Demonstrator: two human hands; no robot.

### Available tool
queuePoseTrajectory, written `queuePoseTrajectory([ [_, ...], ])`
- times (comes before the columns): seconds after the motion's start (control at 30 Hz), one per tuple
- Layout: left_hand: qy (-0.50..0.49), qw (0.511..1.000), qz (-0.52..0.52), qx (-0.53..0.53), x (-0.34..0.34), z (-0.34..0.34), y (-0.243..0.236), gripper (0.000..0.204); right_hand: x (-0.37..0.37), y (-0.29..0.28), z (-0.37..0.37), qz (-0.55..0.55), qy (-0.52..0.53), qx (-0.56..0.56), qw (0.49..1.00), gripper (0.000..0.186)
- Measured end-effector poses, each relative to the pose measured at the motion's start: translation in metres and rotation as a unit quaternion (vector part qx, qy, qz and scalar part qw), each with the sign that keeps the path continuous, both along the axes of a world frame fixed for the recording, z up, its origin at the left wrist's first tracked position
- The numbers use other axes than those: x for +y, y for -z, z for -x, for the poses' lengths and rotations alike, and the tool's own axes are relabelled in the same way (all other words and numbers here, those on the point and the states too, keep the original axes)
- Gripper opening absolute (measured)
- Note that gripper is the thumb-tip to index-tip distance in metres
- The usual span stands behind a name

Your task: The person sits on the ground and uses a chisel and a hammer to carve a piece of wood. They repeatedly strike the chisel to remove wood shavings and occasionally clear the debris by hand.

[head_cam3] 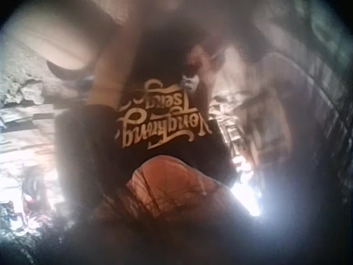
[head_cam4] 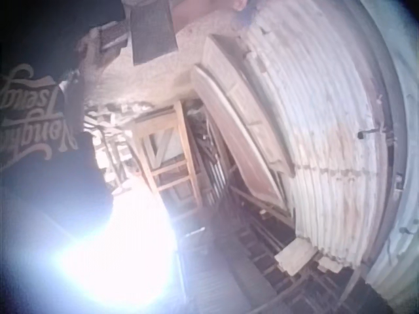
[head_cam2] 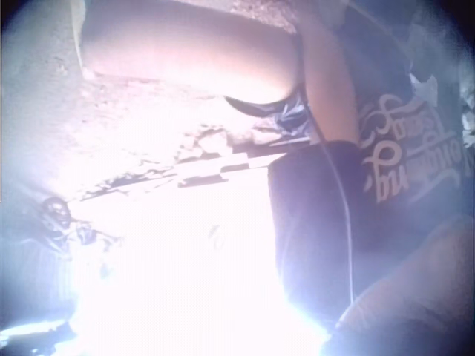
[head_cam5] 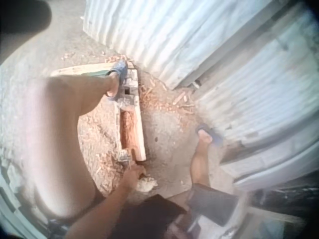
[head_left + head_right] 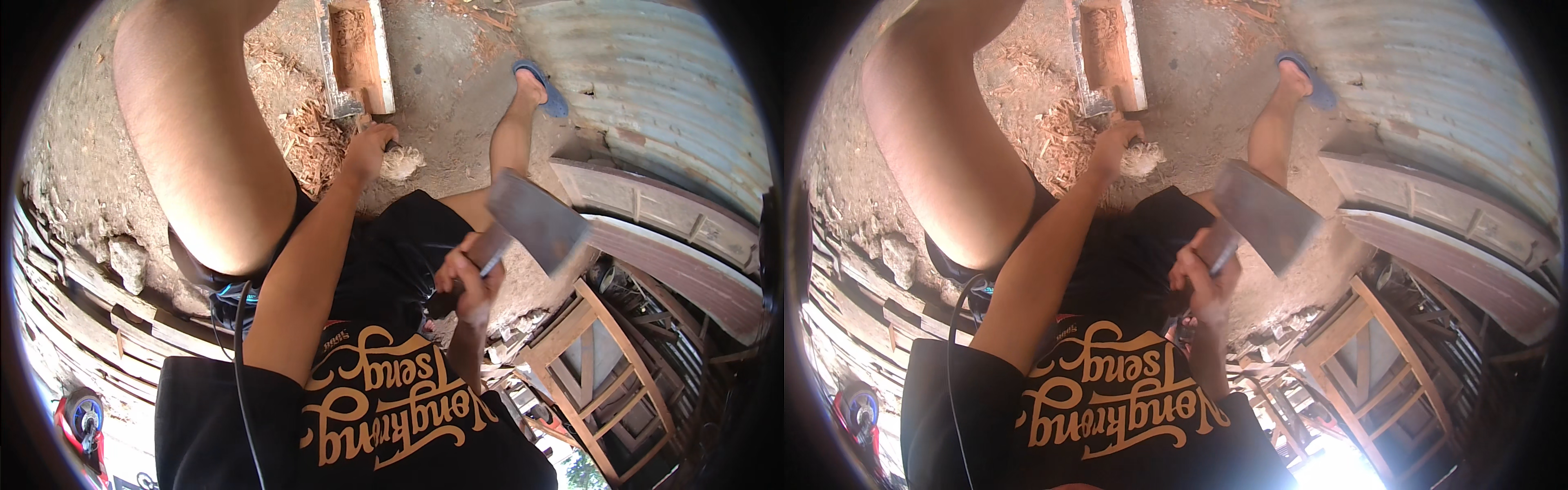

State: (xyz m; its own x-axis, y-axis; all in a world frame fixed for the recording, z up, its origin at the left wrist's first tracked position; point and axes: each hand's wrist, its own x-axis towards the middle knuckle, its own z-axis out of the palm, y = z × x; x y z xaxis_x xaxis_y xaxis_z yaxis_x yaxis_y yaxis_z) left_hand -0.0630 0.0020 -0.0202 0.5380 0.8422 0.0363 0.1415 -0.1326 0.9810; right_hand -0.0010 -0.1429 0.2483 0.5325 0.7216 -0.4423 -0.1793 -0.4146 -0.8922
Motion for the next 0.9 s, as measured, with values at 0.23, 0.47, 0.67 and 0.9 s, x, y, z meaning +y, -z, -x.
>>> queuePoseTrajectory([
  [0.23, 0.000, 1.000, 0.020, 0.003, 0.003, 0.000, -0.006, 0.019, 0.013, 0.062, 0.014, -0.111, 0.012, -0.108, 0.988, 0.011],
  [0.47, -0.025, 1.000, 0.007, -0.005, 0.020, 0.007, -0.019, 0.046, 0.052, 0.080, 0.004, 0.134, 0.023, 0.051, 0.989, 0.016],
  [0.67, 0.005, 0.999, 0.033, -0.005, 0.014, 0.002, -0.010, 0.046, 0.051, 0.039, -0.023, -0.035, 0.033, -0.028, 0.998, 0.012],
  [0.9, 0.028, 0.998, 0.056, 0.018, 0.016, -0.004, -0.009, 0.042, 0.024, 0.104, -0.027, 0.175, -0.093, -0.071, 0.978, 0.018],
])
